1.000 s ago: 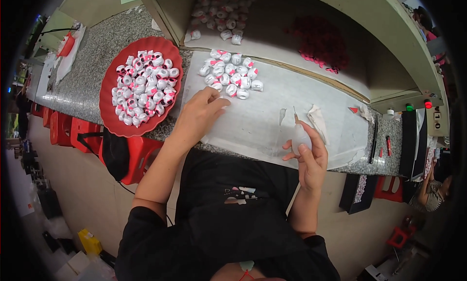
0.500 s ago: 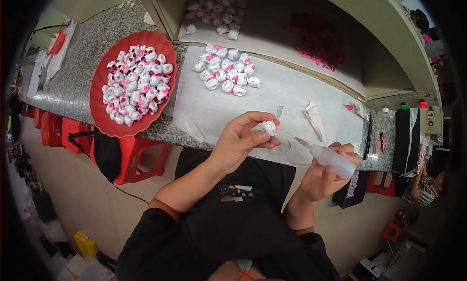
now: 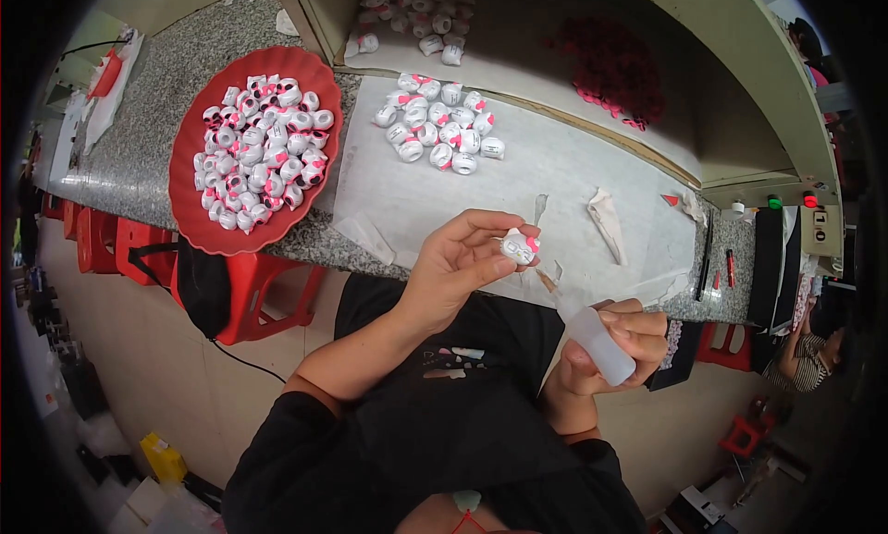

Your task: Applying liquid from a squeeze bottle to small ceramic pieces and organizing them on a workbench.

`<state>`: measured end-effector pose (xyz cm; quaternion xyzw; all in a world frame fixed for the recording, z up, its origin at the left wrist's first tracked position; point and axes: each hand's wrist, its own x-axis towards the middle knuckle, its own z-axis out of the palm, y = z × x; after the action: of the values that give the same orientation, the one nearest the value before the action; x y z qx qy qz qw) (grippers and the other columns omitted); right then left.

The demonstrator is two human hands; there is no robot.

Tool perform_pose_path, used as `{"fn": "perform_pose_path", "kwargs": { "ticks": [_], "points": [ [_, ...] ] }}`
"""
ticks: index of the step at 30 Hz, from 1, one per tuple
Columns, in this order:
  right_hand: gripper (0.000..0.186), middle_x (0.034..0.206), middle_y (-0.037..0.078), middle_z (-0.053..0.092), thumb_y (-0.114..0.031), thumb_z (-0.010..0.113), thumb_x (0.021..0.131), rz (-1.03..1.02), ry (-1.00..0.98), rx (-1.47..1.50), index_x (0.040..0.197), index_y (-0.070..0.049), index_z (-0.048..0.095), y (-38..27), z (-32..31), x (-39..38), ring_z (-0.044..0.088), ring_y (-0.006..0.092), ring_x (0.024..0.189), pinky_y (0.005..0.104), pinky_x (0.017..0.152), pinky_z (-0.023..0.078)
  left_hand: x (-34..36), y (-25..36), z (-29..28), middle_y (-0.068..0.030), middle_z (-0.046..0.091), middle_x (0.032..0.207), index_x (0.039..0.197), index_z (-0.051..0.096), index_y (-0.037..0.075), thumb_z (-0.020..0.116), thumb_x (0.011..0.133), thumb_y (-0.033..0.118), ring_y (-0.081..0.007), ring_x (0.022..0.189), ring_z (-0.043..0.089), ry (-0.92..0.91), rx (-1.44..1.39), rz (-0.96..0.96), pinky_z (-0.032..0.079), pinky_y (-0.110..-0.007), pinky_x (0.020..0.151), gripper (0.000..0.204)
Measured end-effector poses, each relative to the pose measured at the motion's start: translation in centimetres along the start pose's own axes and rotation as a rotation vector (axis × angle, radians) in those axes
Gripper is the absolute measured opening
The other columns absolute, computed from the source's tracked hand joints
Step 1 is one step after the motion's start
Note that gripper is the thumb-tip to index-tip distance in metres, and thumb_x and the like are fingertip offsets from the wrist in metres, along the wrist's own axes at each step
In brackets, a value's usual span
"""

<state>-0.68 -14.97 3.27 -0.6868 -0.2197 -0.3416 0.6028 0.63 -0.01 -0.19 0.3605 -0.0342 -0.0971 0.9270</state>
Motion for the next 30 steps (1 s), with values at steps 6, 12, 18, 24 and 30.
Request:
{"fn": "perform_pose_path", "kwargs": {
  "ticks": [6,12,18,24,30],
  "points": [
    [0.038,0.074,0.006,0.043,-0.019,0.073,0.06,-0.009,-0.036,0.012,0.081,-0.005,0.044,-0.08,0.13,-0.08,0.043,0.0121,0.057,0.0229,0.051,0.04,-0.04,0.0,-0.16,-0.0148,0.05,0.108,0.109,0.043,0.001,0.054,0.076,0.002,-0.0192,0.095,0.053,-0.016,0.006,0.001,0.043,-0.035,0.083,0.034],
    [0.035,0.074,0.007,0.042,-0.014,0.07,0.061,-0.021,-0.075,0.04,0.082,-0.004,0.044,-0.26,-0.07,0.18,0.043,0.0128,0.056,0.023,0.049,0.039,-0.01,-0.16,-0.24,-0.015,0.051,0.106,0.108,0.044,0.001,0.054,0.076,0.002,-0.0188,0.096,0.052,-0.006,-0.008,0.012,0.042,-0.035,0.084,0.033],
    [0.035,0.074,0.008,0.042,-0.013,0.069,0.06,-0.055,-0.061,0.024,0.082,-0.004,0.043,-0.02,-0.21,0.24,0.042,0.0138,0.054,0.0234,0.048,0.038,0.04,-0.2,-0.31,-0.0139,0.05,0.106,0.107,0.043,-0.001,0.052,0.076,-0.005,-0.0149,0.096,0.051,-0.06,-0.078,0.023,0.042,-0.026,0.083,0.032],
    [0.034,0.074,0.008,0.042,-0.011,0.068,0.06,-0.078,-0.065,0.039,0.082,-0.004,0.043,-0.05,-0.03,0.18,0.043,0.0146,0.053,0.0231,0.047,0.038,-0.08,-0.35,-0.15,-0.0146,0.051,0.104,0.107,0.044,0.001,0.054,0.076,0.0,-0.0186,0.095,0.052,-0.046,-0.019,-0.006,0.043,-0.035,0.083,0.033],
    [0.034,0.074,0.008,0.042,-0.011,0.068,0.06,-0.077,-0.107,0.059,0.082,-0.004,0.043,0.0,-0.02,0.1,0.044,0.0154,0.053,0.0234,0.046,0.039,-0.04,-0.41,-0.23,-0.0148,0.051,0.104,0.107,0.044,0.001,0.053,0.075,-0.002,-0.0183,0.095,0.052,-0.032,-0.03,-0.001,0.042,-0.034,0.083,0.033]
  ]
}}
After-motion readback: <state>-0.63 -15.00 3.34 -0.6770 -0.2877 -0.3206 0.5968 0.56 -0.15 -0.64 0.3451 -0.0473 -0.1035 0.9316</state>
